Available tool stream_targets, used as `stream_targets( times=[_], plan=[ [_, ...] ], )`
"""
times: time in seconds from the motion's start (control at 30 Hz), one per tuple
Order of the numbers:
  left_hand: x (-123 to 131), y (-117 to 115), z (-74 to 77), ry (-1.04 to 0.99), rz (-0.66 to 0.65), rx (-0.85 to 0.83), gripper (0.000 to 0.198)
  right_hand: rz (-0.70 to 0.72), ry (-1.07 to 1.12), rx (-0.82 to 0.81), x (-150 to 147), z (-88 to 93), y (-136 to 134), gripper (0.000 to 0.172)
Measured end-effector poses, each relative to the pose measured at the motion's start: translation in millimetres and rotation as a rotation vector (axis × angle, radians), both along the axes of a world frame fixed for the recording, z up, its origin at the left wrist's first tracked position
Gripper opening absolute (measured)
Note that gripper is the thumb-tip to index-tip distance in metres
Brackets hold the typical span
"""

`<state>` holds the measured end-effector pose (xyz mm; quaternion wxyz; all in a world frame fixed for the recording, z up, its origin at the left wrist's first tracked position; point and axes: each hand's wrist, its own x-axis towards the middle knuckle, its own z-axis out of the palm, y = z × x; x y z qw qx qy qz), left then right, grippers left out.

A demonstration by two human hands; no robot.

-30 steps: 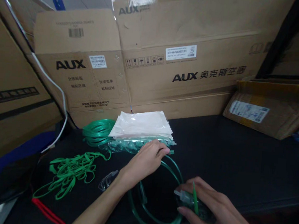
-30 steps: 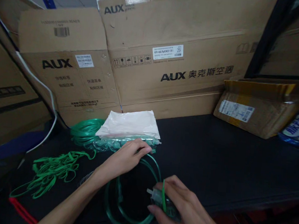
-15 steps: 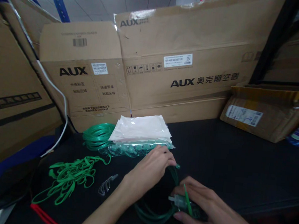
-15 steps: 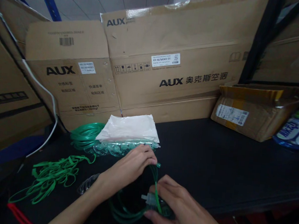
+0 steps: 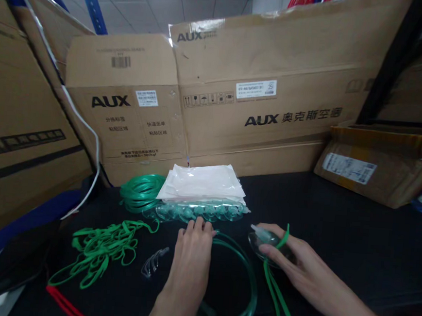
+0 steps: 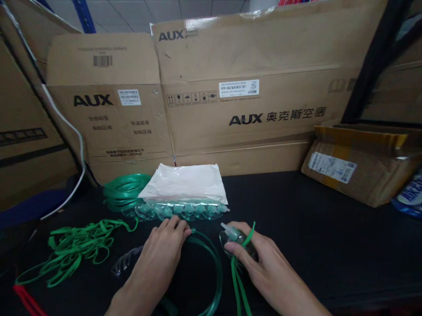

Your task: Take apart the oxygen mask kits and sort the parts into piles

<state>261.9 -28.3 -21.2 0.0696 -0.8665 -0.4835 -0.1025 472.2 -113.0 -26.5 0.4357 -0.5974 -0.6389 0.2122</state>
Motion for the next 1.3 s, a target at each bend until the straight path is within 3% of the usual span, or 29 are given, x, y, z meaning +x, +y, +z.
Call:
stream_targets(
  times=[0.17, 0.4, 0.53, 0.8, 1.13, 1.3],
  plan=[
    [-15, 8, 4.1, -0.279, -0.114, -0.115, 0.024, 0.04, -0.075, -0.062, -7, 18.2, 20, 0.035],
    [-31, 17, 15.8, -0.604, -0.252, -0.153, 0.019, 0.278, -0.021, -0.081, -18, 37.5, 53, 0.039],
    [-31, 18, 14.9, -0.646, -0.281, -0.143, 0.019, 0.341, 0.085, -0.055, -27, 40.1, 56, 0.04],
    [-30, 20, 14.8, -0.717, -0.26, -0.146, 0.018, 0.31, 0.102, -0.068, -26, 41.4, 56, 0.041],
    [-28, 21, 14.5, -0.659, -0.319, -0.118, 0.013, 0.252, -0.098, -0.102, -22, 36.2, 57, 0.042],
    [-28, 21, 13.6, -0.626, -0.355, -0.1, 0.013, 0.29, -0.117, -0.1, -22, 35.2, 57, 0.037]
  ],
)
